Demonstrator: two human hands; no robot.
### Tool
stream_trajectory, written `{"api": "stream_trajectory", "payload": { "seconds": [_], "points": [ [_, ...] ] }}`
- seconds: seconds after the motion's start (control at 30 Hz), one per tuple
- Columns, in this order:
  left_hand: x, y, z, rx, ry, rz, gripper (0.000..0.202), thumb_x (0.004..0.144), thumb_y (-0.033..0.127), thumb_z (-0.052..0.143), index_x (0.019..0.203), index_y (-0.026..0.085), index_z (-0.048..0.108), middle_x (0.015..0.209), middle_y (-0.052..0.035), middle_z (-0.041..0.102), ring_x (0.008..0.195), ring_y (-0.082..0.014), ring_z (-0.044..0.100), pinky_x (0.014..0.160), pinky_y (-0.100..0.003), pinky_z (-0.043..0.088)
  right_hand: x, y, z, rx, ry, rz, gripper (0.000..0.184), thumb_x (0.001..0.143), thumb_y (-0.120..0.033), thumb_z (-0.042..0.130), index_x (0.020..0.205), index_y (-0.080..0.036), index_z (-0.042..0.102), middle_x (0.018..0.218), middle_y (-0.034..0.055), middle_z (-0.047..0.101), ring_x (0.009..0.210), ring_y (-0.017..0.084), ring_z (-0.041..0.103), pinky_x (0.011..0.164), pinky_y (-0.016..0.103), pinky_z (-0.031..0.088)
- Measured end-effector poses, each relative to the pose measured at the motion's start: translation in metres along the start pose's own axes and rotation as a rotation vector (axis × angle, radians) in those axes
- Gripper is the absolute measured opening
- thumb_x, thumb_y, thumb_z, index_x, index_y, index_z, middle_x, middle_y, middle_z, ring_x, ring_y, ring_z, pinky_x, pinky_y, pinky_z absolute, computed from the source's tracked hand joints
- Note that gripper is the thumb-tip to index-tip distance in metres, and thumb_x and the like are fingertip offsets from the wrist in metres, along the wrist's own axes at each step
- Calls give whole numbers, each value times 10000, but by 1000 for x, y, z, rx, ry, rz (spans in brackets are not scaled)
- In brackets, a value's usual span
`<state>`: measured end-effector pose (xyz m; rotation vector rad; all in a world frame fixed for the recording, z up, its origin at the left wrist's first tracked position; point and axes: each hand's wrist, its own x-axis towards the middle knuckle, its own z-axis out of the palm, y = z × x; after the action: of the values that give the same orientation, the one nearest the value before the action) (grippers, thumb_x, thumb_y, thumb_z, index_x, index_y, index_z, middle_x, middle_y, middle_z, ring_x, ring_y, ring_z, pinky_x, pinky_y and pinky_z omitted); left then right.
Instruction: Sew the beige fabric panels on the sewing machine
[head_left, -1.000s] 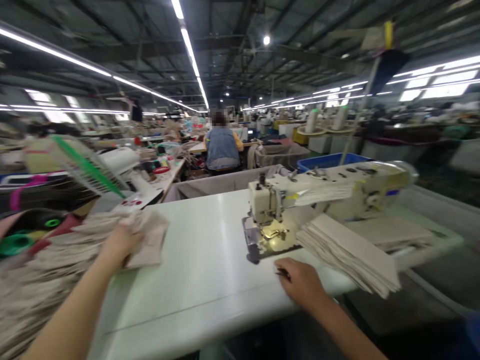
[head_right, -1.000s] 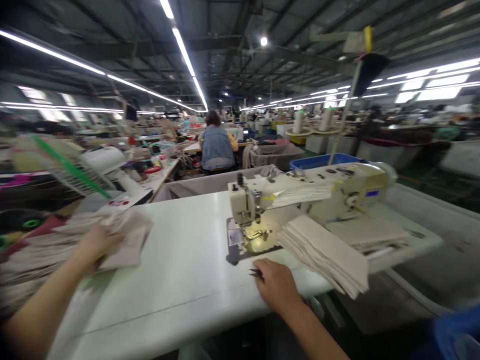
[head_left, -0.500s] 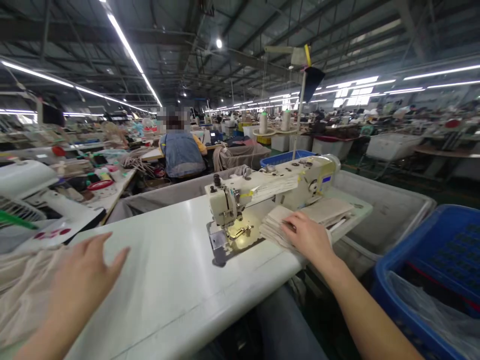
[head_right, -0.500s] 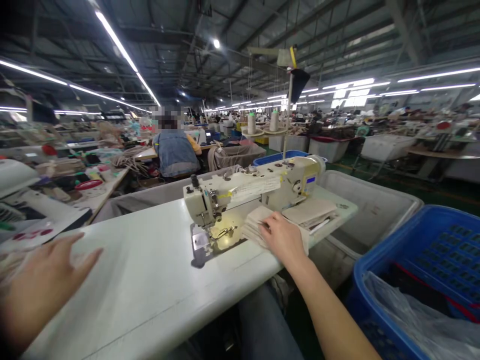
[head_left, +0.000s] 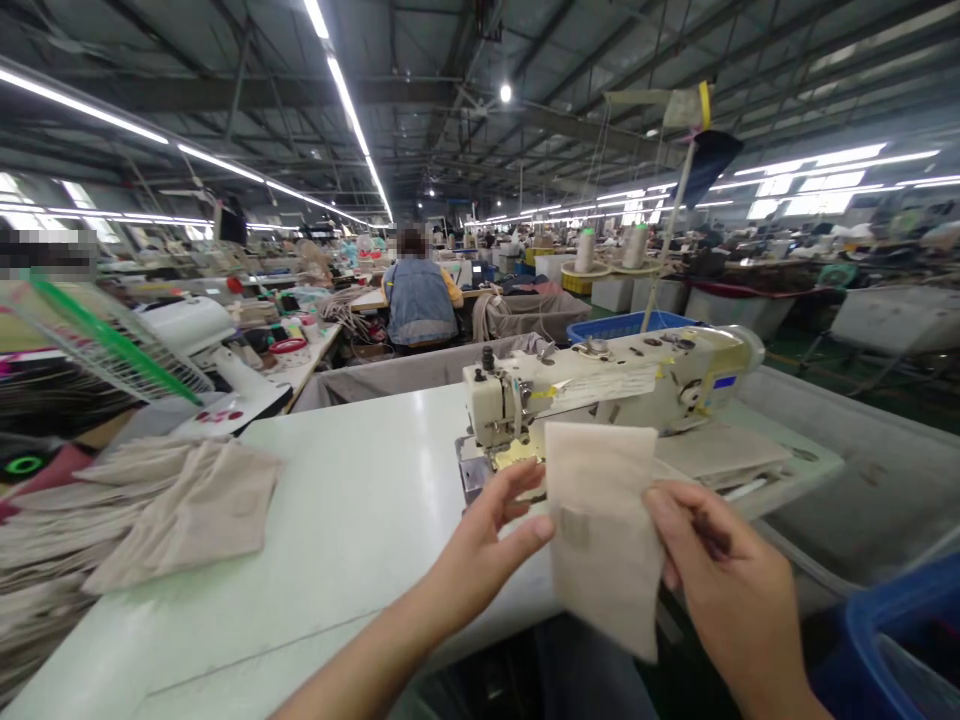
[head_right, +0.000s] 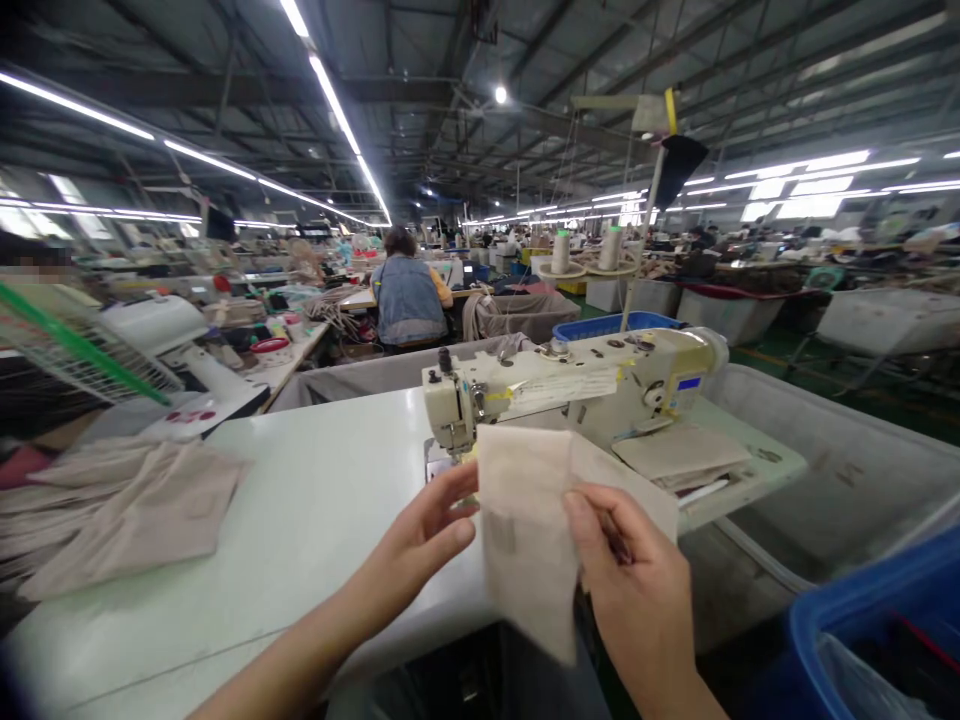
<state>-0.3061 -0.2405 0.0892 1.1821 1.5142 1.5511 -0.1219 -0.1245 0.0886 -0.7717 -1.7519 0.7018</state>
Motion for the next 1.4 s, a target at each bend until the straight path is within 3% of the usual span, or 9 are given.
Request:
{"api": "stream_trajectory", "payload": {
  "seconds": [0.13, 0.27, 0.43, 0.53, 0.77, 0.87, 1.0, 1.23, 1.4],
  "points": [
    [7, -5, 14, -369, -8, -186, 505, 782, 547, 732, 1106, 161, 713, 1008, -107, 751, 932, -257, 699, 847, -358, 549, -14, 7, 14, 68, -242, 79, 348, 929, -522, 586, 851, -215, 730, 596, -24, 627, 487, 136, 569, 431, 213, 444],
    [1, -16, 9, -19, -1, -219, 322, 774, 444, 732, 790, 123, 710, 733, -36, 683, 649, -141, 576, 602, -232, 442, -4, 14, 13, -44, -137, -179, 240, 899, -457, 666, 924, -226, 727, 927, 41, 700, 749, 171, 633, 601, 245, 501],
    [-7, -24, 10, 292, -163, -60, 253, 854, 293, 591, 656, 142, 633, 657, 26, 573, 648, -104, 472, 616, -208, 372, 4, -6, 27, -12, -507, -374, 127, 935, -325, 636, 942, -218, 703, 897, 34, 689, 815, 177, 617, 718, 282, 480],
    [-9, -24, 1, 332, -204, -117, 264, 852, 341, 617, 680, 144, 647, 663, 31, 567, 643, -102, 466, 599, -208, 355, 4, -10, 38, 56, -539, -282, 201, 961, -285, 573, 804, -208, 674, 796, 11, 666, 753, 157, 604, 672, 258, 454],
    [-16, -30, -52, 123, 112, -310, 334, 711, 459, 759, 686, 143, 655, 631, 13, 576, 621, -116, 486, 590, -221, 377, 6, 24, 27, -12, -87, 212, 291, 845, -487, 666, 833, -203, 732, 749, 5, 695, 695, 172, 617, 634, 231, 474],
    [-19, -36, -60, -59, 249, -310, 381, 689, 500, 787, 762, 143, 676, 707, -9, 635, 675, -127, 537, 656, -231, 424, -4, 41, 26, -15, -174, 307, 358, 815, -550, 662, 842, -199, 723, 780, 19, 708, 717, 187, 634, 643, 237, 487],
    [-12, -45, -70, -120, 266, -319, 361, 752, 482, 728, 892, 149, 717, 801, -23, 684, 735, -135, 575, 691, -222, 430, -27, 57, 33, 15, -375, 322, 350, 830, -556, 620, 789, -210, 649, 720, -4, 652, 669, 176, 604, 613, 244, 474],
    [53, -71, -82, 677, 144, -280, 233, 857, 311, 554, 821, 161, 729, 785, -27, 706, 717, -174, 603, 645, -253, 427, -75, 59, 57, 157, -674, 203, 222, 939, -404, 524, 839, -227, 614, 772, -17, 612, 696, 156, 581, 670, 240, 469],
    [88, -94, -71, 869, 174, -242, 107, 758, 205, 660, 656, 171, 664, 688, -29, 665, 662, -181, 568, 616, -269, 383, -81, 74, 70, 146, -713, -32, 128, 949, -227, 515, 960, -218, 642, 905, 24, 662, 800, 165, 627, 739, 249, 487]
  ]
}}
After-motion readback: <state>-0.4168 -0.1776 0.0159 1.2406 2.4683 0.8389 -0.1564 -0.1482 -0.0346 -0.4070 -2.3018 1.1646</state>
